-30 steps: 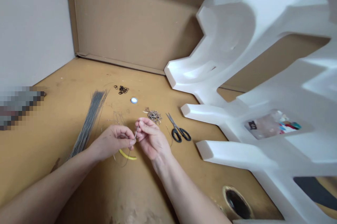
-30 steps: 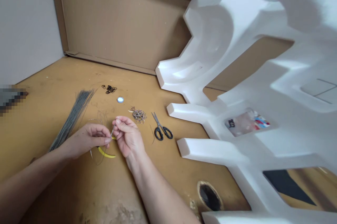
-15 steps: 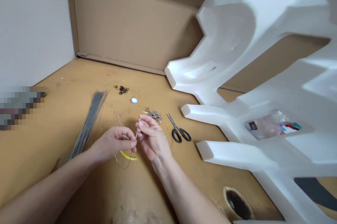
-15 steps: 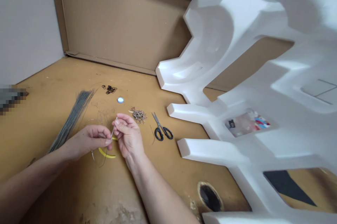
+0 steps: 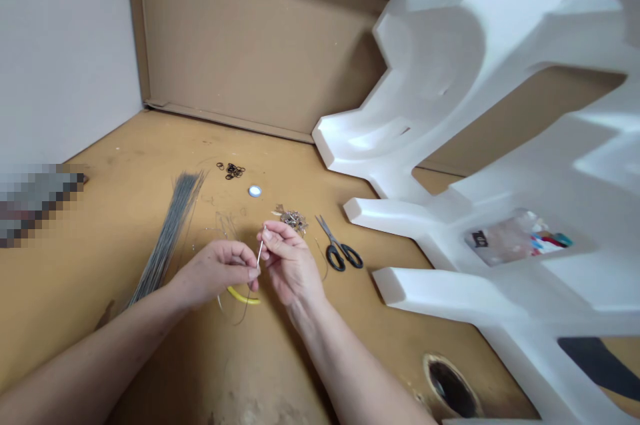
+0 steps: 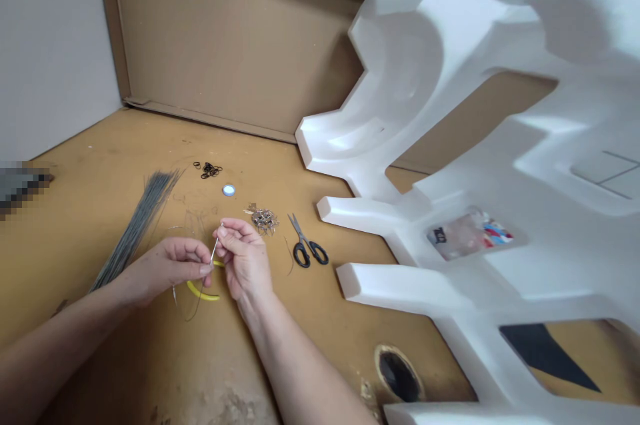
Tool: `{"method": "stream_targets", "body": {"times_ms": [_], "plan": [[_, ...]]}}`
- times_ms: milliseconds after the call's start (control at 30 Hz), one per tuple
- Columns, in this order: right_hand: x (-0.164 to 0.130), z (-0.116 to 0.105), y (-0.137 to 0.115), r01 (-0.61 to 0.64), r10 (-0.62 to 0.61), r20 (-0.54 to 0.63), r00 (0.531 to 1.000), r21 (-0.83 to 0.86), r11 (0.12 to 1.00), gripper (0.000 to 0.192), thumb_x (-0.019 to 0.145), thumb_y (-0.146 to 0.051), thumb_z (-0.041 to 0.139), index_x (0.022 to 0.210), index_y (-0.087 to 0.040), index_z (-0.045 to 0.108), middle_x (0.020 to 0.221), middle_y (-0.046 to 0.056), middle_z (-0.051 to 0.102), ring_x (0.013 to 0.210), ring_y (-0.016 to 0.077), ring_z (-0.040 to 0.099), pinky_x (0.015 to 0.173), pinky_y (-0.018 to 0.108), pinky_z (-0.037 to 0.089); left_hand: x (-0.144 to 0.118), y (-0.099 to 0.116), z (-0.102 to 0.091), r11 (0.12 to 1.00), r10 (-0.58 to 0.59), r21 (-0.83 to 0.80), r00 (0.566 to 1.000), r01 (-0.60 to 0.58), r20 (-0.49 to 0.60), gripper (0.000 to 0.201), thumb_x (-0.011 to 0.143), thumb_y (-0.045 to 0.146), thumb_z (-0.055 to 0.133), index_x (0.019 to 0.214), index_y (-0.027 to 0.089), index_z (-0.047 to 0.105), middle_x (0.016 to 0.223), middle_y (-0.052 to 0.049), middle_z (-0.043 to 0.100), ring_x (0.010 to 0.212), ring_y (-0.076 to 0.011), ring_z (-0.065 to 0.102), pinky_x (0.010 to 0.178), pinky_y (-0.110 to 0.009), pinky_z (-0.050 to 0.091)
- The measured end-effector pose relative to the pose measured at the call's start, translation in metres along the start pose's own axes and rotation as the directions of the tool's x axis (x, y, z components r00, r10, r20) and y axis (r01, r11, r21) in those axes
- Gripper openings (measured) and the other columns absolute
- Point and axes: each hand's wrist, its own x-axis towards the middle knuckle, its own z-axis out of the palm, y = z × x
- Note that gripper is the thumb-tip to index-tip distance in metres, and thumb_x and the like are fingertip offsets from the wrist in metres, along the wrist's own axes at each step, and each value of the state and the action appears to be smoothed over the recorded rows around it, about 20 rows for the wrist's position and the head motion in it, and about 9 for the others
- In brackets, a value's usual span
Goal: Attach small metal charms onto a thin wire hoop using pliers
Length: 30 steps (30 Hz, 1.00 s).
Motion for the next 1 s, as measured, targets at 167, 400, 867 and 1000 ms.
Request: {"method": "stream_targets", "body": {"times_ms": [167,400,867,1000], "plan": [[-0.0006,0.0003,-0.0009,0.005,-0.005,-0.004,1.000,-0.018,1.000,0.015,0.053,-0.007,0.070,0.064,-0.015,0.063,0.052,-0.001,0.060,0.041,0.0035,0.045,0.038,0.013,0.036,-0.0013,0.0025,0.0013,0.999,-0.022,-0.026,1.000,0.022,-0.011,0.009,0.061,0.023,0.060,0.060,0.016,0.055,0.052,0.003,0.059,0.054,-0.0091,0.049,0.058,-0.023,0.034],[0.0010,-0.0018,-0.0004,-0.001,0.001,0.016,1.000,-0.028,1.000,0.014,0.055,-0.008,0.068,0.065,-0.015,0.062,0.053,-0.002,0.060,0.041,0.0041,0.045,0.037,0.014,0.037,-0.0021,0.0056,0.0032,0.998,-0.050,-0.026,0.998,0.049,-0.038,0.011,0.060,0.026,0.060,0.058,0.017,0.054,0.050,0.003,0.058,0.049,-0.0084,0.046,0.051,-0.022,0.029],[0.0017,-0.0026,-0.0068,-0.109,0.103,0.081,0.991,0.070,0.992,0.010,0.062,-0.007,0.063,0.069,-0.015,0.064,0.056,0.000,0.061,0.046,0.0051,0.049,0.041,0.013,0.040,-0.0027,0.0067,-0.0004,1.000,0.017,-0.002,1.000,-0.017,-0.015,0.014,0.061,0.028,0.060,0.058,0.016,0.054,0.054,0.002,0.058,0.053,-0.0087,0.045,0.057,-0.023,0.031],[0.0023,-0.0034,-0.0072,-0.158,0.147,0.110,0.983,0.100,0.982,0.009,0.063,-0.007,0.063,0.068,-0.014,0.065,0.055,0.000,0.061,0.045,0.0046,0.049,0.040,0.013,0.040,-0.0032,0.0088,-0.0002,1.000,0.017,-0.003,1.000,-0.017,-0.010,0.013,0.060,0.027,0.060,0.057,0.016,0.054,0.053,0.002,0.057,0.054,-0.0091,0.045,0.059,-0.024,0.032]]}}
